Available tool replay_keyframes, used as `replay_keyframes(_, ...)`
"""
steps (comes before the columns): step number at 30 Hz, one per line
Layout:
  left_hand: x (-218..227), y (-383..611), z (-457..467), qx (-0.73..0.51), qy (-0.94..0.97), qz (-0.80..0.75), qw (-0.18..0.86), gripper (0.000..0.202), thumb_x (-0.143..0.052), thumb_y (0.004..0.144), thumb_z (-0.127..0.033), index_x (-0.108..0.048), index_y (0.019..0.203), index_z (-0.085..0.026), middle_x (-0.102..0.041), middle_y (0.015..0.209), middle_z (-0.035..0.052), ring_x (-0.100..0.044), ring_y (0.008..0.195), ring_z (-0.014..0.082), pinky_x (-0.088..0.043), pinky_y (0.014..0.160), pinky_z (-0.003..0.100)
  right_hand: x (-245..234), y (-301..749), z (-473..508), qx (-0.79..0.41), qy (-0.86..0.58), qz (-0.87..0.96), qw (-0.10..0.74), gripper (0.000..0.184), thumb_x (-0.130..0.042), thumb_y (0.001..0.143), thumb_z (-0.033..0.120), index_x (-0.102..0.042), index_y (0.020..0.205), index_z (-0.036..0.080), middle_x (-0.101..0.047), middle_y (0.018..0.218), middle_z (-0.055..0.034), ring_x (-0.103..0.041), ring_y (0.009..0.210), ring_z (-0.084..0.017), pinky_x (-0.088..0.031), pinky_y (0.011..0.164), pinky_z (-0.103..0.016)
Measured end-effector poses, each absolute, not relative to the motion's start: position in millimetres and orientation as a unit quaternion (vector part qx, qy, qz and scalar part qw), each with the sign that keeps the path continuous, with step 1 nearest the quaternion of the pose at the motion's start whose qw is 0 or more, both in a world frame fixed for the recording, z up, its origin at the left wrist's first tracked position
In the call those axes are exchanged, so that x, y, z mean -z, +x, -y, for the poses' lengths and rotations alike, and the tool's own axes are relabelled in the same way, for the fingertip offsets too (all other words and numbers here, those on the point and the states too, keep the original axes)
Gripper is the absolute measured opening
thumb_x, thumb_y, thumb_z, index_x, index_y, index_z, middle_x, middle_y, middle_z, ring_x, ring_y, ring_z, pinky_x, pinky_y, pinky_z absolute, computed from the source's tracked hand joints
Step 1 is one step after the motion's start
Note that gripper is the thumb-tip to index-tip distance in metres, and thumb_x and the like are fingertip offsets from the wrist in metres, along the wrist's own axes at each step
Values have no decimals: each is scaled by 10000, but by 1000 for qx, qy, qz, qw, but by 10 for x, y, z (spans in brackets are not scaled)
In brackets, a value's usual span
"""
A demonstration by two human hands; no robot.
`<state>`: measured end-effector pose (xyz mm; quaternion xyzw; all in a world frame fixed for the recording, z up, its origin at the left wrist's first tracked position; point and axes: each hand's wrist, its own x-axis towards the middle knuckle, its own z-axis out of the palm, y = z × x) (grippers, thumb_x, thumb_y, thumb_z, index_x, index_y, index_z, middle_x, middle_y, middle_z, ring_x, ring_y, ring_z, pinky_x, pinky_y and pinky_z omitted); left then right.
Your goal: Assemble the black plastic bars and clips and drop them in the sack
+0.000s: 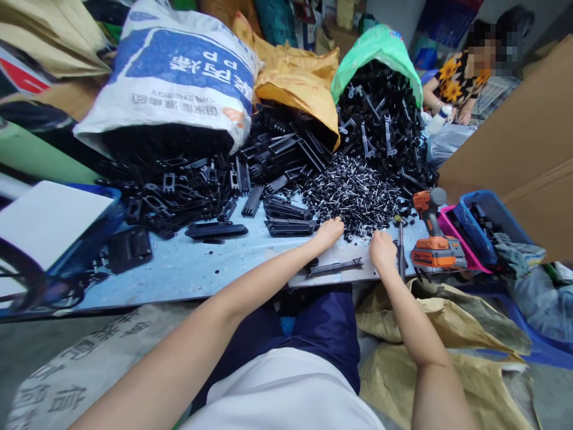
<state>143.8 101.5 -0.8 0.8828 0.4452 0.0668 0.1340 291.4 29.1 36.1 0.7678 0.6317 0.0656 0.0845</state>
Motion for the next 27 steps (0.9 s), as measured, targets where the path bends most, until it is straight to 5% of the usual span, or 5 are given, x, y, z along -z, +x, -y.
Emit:
replay_keyframes(6, -9, 1021, -811, -120, 856, -483, 139, 202, -413, 779, 22, -567, 879, -60, -562, 908, 144, -568, 845, 192, -462, 719, 275, -185, 3134, -491, -29, 710, -703, -24, 309, -475, 842, 241, -546, 1104, 93, -569, 1056, -138, -502, 970, -241, -397, 813, -337)
replay_keyframes(14, 161, -86, -213, -544, 599, -510, 292, 174, -549, 791, -282, -585, 840, -119, -576, 757, 42, -590, 644, 120, -511, 614, 231, -97, 2971, -706, -17, 675, -737, 5, 324, -493, 816, 197, -583, 1106, 83, -565, 1073, -134, -460, 972, -251, -362, 866, -339)
replay_keyframes(18, 308, -210, 27, -548, 565, -541, 295, 185, -567, 766, -302, -593, 798, -122, -579, 744, 38, -597, 651, 121, -520, 610, 229, -172, 3000, -716, -28, 693, -718, 52, 373, -391, 788, 42, -582, 1106, 73, -561, 1079, -136, -450, 969, -242, -349, 852, -316)
replay_keyframes(23, 282, -210, 115, -526, 656, -521, 147, 128, -510, 834, -233, -584, 795, -136, -584, 749, 36, -578, 655, 108, -502, 593, 208, -305, 2981, -679, -72, 708, -691, 126, 334, -328, 835, 74, -604, 1024, 89, -577, 988, -153, -461, 939, -266, -348, 725, -316)
replay_keyframes(27, 224, -202, 147, -495, 714, -485, 102, 139, -465, 868, -209, -561, 795, -141, -578, 743, 41, -581, 698, 122, -501, 651, 231, -359, 2996, -651, -77, 721, -688, 31, 271, -351, 856, 138, -594, 971, 109, -583, 951, -133, -510, 850, -220, -357, 692, -295)
